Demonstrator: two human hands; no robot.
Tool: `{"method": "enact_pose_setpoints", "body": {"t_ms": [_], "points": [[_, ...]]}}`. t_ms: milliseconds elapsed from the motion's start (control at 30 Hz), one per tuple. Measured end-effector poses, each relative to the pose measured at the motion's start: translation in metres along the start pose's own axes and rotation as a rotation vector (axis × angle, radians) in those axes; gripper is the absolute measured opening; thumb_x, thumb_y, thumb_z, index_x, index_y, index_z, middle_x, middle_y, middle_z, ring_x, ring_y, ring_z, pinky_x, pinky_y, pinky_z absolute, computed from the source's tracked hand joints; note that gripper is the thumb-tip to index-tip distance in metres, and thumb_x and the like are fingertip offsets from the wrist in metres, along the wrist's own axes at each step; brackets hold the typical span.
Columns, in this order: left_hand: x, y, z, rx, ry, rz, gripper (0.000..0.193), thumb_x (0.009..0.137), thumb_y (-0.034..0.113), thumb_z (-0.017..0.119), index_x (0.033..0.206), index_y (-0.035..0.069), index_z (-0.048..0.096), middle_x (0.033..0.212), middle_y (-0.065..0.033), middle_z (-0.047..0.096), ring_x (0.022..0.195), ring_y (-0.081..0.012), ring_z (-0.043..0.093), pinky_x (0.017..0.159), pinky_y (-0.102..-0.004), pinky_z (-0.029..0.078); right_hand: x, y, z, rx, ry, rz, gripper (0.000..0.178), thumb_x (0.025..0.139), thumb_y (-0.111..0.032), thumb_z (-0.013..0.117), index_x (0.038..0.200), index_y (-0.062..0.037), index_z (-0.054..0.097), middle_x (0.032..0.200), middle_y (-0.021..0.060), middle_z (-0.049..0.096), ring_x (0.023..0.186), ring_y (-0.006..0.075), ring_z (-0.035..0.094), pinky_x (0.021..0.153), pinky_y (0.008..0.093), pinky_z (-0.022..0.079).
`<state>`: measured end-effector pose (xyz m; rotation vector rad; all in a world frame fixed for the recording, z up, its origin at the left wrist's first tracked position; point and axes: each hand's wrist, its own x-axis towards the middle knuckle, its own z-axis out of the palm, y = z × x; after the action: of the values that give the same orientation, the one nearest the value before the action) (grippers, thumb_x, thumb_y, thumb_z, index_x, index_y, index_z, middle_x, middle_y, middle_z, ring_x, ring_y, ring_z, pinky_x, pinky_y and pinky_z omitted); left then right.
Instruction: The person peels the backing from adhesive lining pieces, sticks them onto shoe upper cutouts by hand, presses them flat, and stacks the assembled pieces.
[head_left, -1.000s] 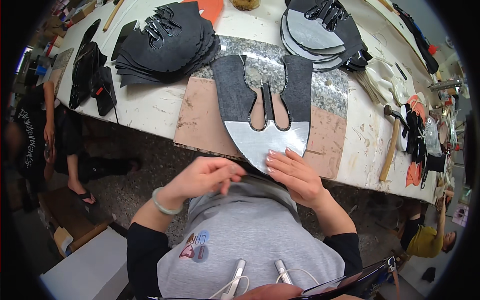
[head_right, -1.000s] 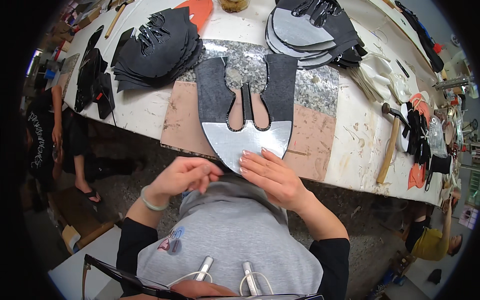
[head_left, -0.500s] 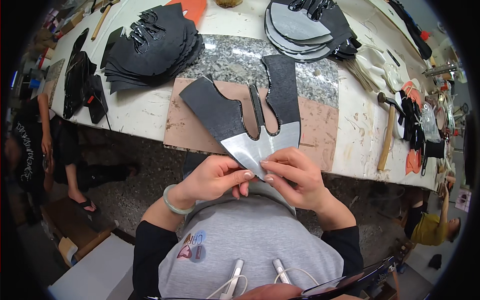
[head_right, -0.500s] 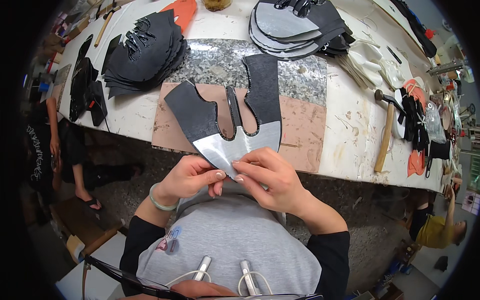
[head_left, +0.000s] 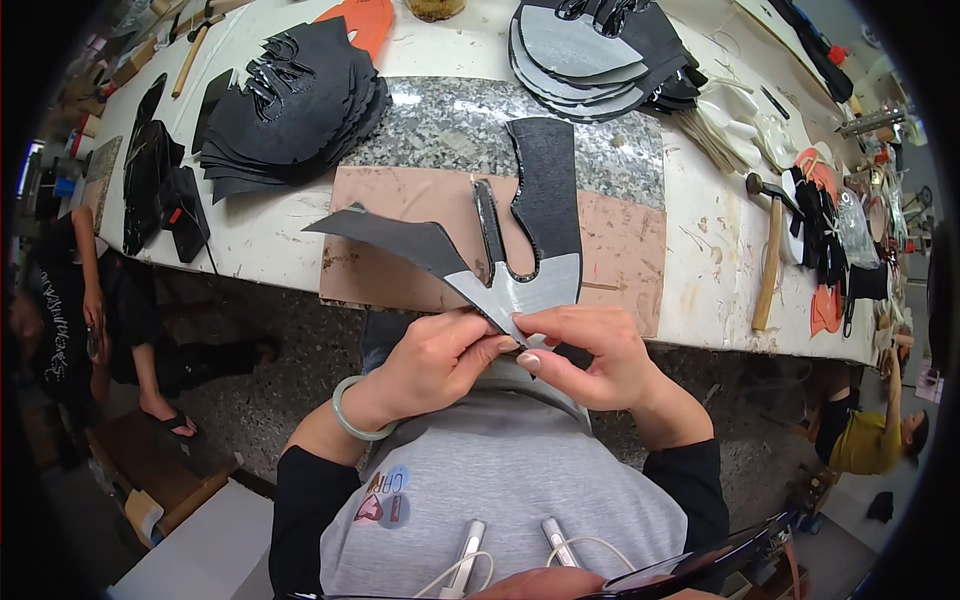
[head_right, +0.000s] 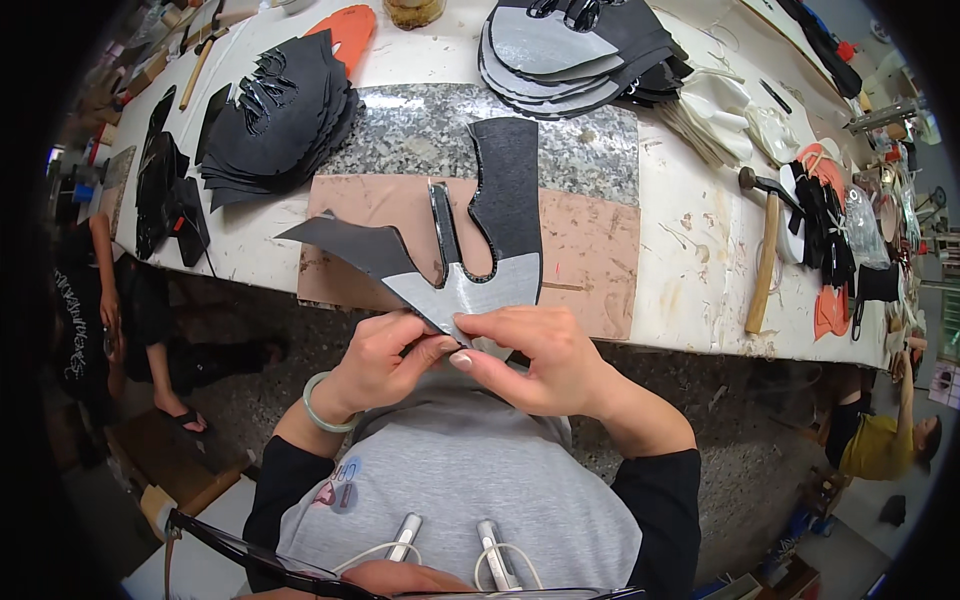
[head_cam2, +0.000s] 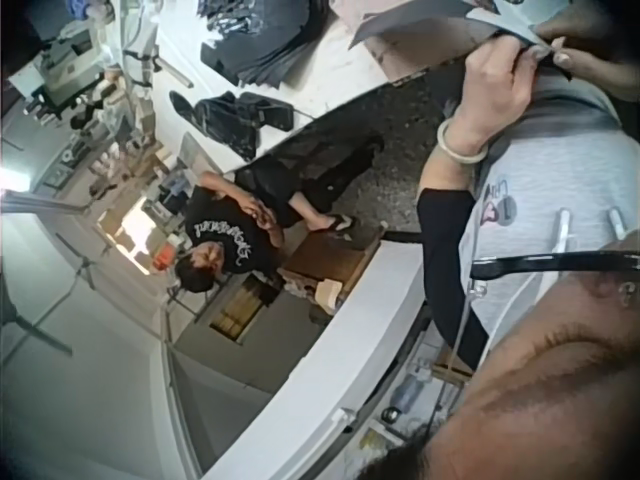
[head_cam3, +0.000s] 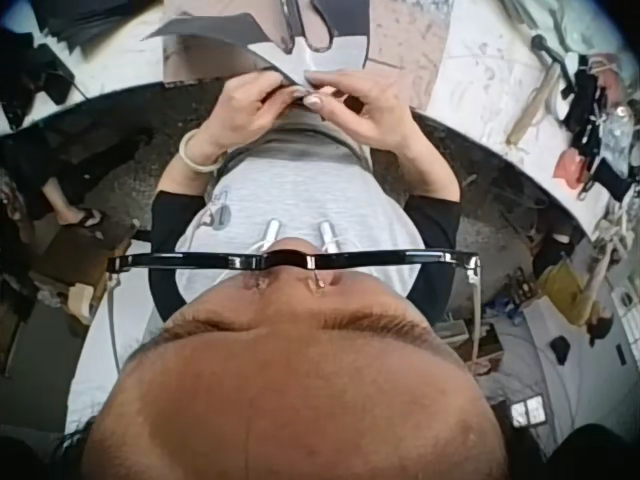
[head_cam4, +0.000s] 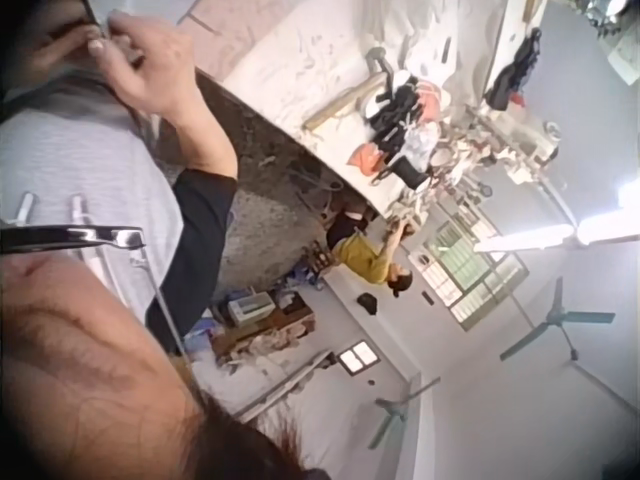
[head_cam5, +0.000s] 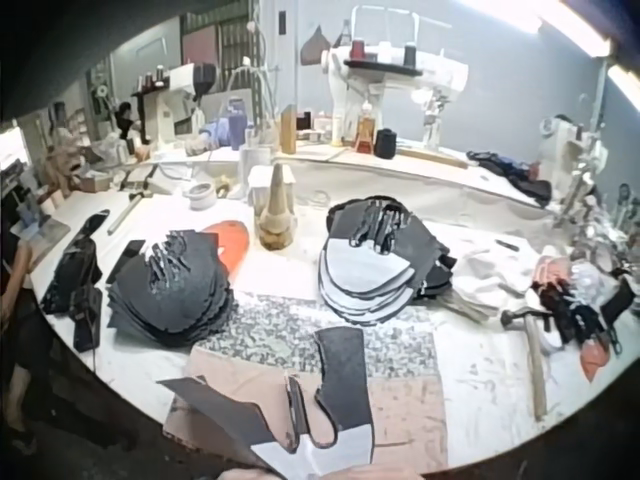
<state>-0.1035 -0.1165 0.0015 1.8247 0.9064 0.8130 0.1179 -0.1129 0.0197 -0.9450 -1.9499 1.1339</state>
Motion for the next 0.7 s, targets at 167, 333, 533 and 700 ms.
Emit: {"method": "enact_pose_setpoints", "body": {"t_ms": [167,333,533,700], "points": [[0.001,0.006,0.006,0.241,0.025,0.111,0.01,0.088,0.006,0.066,0.095,0.0,0.065,0.076,-0.0137,0.065,0.062,-0.0289,0.064,0.056,-0.0364,0.05,0.0,0.001,-0.002,-0.032,0.019,0.016,0.024,0.081,-0.01,0.072,0.102,0.0021,0.069,0.083,0.0149,0.071,0.074,0.0275,0.071,0.062,0.0329,0.055],[0.002,0.008,0.005,0.257,0.012,0.106,0.01,0.088,0.008,0.067,0.093,0.0,0.064,0.074,-0.0134,0.064,0.062,-0.0285,0.064,0.056,-0.0365,0.051,0.01,-0.004,-0.012,-0.377,-0.103,-0.194,0.018,0.082,-0.01,0.068,0.098,-0.0004,0.067,0.078,0.0107,0.07,0.07,0.0259,0.069,0.056,0.0357,0.053],[0.005,0.007,0.003,0.332,-0.019,0.118,0.008,0.086,0.007,0.069,0.087,0.001,0.064,0.071,-0.0129,0.064,0.06,-0.0275,0.064,0.054,-0.0358,0.05,0.02,-0.006,-0.02,-0.474,-0.217,-0.254,0.01,0.083,-0.011,0.066,0.088,-0.0027,0.062,0.063,0.0069,0.06,0.06,0.0249,0.064,0.051,0.0376,0.049],[0.009,0.009,0.003,0.34,-0.037,0.144,0.01,0.089,0.008,0.066,0.087,0.0,0.06,0.07,-0.0138,0.062,0.06,-0.0279,0.063,0.054,-0.0363,0.051,0.022,-0.008,-0.019,-0.522,-0.228,-0.25,0.01,0.08,-0.01,0.067,0.08,-0.0047,0.058,0.058,0.0054,0.054,0.056,0.0242,0.06,0.049,0.0379,0.048]]}}
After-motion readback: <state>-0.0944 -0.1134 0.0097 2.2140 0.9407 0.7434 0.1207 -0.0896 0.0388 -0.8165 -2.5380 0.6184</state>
